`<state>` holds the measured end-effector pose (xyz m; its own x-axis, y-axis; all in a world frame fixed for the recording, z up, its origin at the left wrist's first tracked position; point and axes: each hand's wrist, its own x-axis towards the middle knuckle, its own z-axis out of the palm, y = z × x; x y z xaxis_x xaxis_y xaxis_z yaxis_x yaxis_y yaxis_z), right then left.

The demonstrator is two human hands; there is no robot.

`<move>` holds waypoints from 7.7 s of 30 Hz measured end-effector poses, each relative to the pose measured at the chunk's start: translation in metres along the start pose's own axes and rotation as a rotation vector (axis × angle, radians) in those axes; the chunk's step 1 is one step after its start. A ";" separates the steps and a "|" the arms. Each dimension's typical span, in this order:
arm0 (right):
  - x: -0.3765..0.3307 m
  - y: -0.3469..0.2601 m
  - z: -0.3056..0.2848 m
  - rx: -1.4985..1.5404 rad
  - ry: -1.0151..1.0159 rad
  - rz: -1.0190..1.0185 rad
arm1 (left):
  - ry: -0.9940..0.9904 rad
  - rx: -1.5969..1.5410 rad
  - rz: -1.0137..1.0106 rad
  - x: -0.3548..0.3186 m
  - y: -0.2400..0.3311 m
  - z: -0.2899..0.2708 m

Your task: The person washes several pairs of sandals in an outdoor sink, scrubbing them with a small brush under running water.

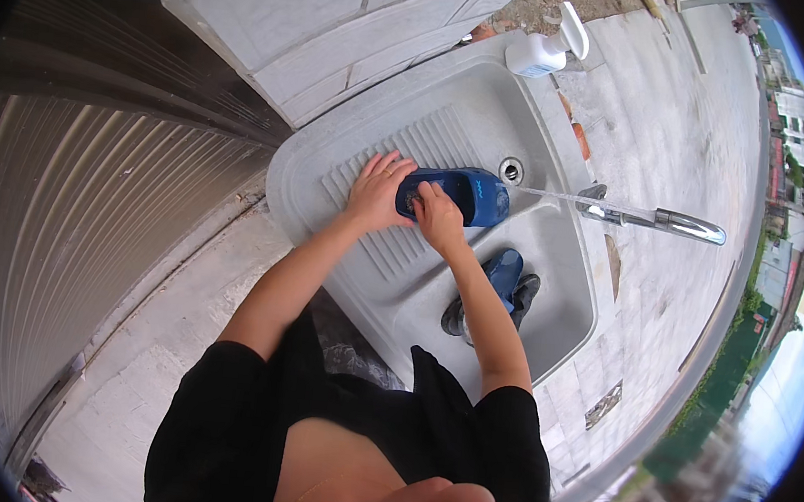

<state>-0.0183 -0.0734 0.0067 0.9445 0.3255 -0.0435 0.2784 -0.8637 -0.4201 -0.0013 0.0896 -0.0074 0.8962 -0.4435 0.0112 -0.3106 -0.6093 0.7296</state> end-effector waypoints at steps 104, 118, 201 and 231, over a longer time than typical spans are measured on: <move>-0.035 0.054 -0.002 0.040 0.598 0.496 | -0.170 0.189 0.360 0.163 0.005 0.088; -0.093 0.015 -0.011 0.214 0.442 0.546 | -0.172 0.180 0.346 0.163 0.001 0.083; -0.222 0.025 -0.028 0.266 0.593 0.994 | 0.008 0.163 0.318 0.142 0.012 0.073; -0.199 0.051 -0.017 0.802 0.712 0.677 | 0.080 -0.697 -0.222 0.084 0.099 0.036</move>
<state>-0.1891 -0.1889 0.0087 0.8099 -0.5819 -0.0732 -0.2432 -0.2198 -0.9447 0.0320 -0.0317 0.0414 0.9434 -0.2926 -0.1564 0.1300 -0.1077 0.9856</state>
